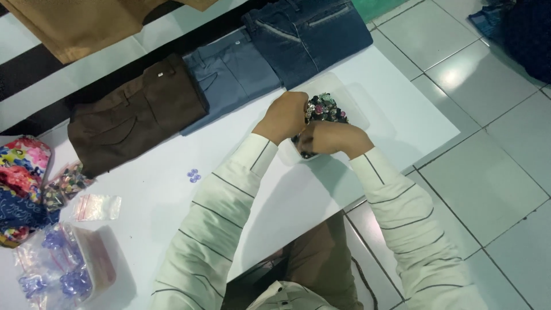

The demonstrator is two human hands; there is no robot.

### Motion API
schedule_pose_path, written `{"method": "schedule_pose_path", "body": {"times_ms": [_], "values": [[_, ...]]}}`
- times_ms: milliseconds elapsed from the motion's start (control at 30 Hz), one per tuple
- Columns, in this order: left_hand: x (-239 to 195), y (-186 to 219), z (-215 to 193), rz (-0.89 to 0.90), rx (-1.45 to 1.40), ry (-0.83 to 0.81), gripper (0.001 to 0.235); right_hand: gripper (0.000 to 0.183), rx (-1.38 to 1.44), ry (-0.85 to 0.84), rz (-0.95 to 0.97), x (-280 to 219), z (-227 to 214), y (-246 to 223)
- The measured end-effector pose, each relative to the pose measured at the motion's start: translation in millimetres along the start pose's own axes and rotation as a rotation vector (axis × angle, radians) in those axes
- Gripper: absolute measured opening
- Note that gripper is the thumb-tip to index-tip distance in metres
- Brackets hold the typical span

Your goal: The person repeatedly picks small buttons from a clear plastic container, places them on the table, and then returns them to the container. The hands perform repetitive pick-and-place motions without using any tools.

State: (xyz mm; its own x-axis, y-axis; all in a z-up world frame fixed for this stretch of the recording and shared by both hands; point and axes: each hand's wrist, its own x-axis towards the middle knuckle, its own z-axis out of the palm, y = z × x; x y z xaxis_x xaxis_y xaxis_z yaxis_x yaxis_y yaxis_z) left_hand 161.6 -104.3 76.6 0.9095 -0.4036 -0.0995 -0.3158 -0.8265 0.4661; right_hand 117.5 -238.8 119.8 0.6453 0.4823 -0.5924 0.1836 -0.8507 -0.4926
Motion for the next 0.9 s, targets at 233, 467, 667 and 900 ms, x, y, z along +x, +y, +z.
{"method": "schedule_pose_path", "body": {"times_ms": [233,467,667,900], "values": [[-1,-4,4,0.02,0.018,0.007,0.015,0.044,-0.029,0.251,0.055,-8,-20,28],[17,-4,65,-0.007,0.142,0.004,0.013,0.048,0.03,0.356,0.158,-29,-20,16],[6,13,24,-0.051,0.04,-0.003,0.015,0.045,0.017,0.374,0.172,-20,-13,32],[5,0,36,0.055,0.096,0.056,0.012,0.024,-0.139,0.432,0.201,8,-5,52]]}}
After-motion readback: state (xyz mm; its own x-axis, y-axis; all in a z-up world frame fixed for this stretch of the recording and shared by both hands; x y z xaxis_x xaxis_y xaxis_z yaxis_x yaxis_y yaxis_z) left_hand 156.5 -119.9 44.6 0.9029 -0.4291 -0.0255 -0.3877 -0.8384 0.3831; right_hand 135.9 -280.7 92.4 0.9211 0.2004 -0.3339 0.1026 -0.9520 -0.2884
